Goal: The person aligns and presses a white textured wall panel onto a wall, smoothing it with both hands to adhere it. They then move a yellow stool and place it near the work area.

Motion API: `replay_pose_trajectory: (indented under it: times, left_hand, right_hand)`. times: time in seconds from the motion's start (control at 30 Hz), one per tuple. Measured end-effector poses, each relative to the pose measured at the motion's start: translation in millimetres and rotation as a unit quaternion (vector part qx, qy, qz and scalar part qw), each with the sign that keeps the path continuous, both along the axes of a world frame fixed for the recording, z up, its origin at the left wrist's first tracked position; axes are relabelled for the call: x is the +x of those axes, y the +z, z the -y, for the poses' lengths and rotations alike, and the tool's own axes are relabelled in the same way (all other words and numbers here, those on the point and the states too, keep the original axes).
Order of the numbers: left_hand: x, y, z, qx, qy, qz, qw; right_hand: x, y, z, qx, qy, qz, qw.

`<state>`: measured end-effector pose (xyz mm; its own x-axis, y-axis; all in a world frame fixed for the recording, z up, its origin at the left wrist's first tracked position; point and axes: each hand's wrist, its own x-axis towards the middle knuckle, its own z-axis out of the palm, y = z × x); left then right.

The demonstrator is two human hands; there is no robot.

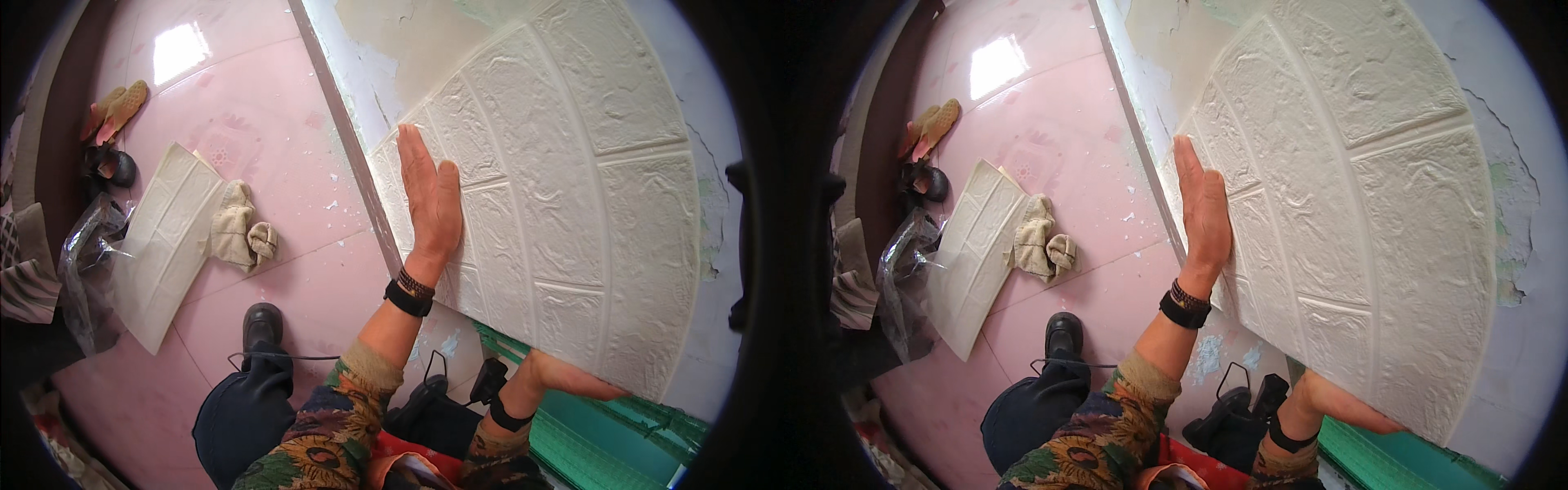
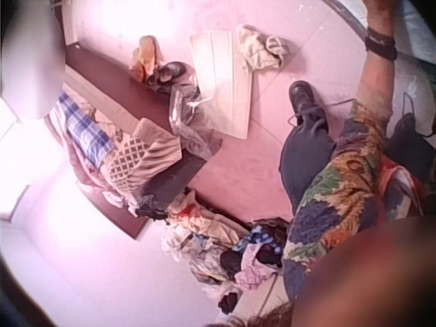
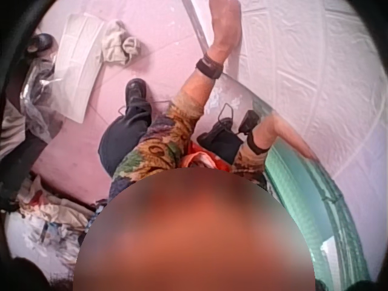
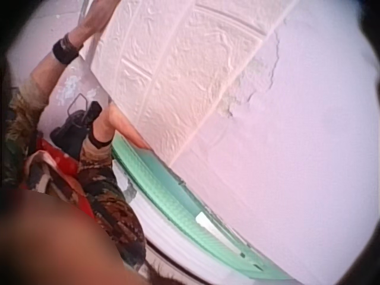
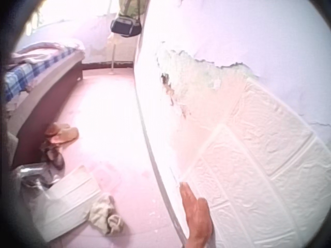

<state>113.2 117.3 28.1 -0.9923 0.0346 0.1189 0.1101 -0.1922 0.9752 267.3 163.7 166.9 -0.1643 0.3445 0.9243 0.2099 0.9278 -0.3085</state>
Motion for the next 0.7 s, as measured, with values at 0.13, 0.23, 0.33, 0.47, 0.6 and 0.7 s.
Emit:
replay_pose_trajectory:
  times: [0.13,0.23,0.33,0.47,0.6,0.7]
  left_hand:
    - [-13.1,0.9,3.7,0.0,-0.001,0.0,1.0]
    - [-10.0,2.3,7.2,-0.013,-0.005,0.003,1.0]
    - [-8.4,3.3,5.7,-0.014,-0.004,0.013,1.0]
    - [-14.4,4.7,5.2,-0.014,-0.001,0.019,1.0]
    - [-17.2,15.5,2.7,-0.02,0.013,0.0,1.0]
    - [-9.9,27.6,-0.8,-0.02,0.009,-0.055,0.998]
  right_hand:
    - [-4.6,4.4,6.1,-0.023,0.007,0.018,1.0]
    - [-14.3,8.5,9.1,-0.112,0.028,-0.089,0.989]
    - [-22.0,12.8,11.0,-0.152,0.033,-0.15,0.976]
    - [-25.5,14.6,16.7,-0.171,0.025,-0.154,0.973]
    - [-28.0,14.4,16.7,-0.163,0.02,-0.154,0.974]
    - [-26.5,12.7,15.0,-0.16,0.028,-0.146,0.976]
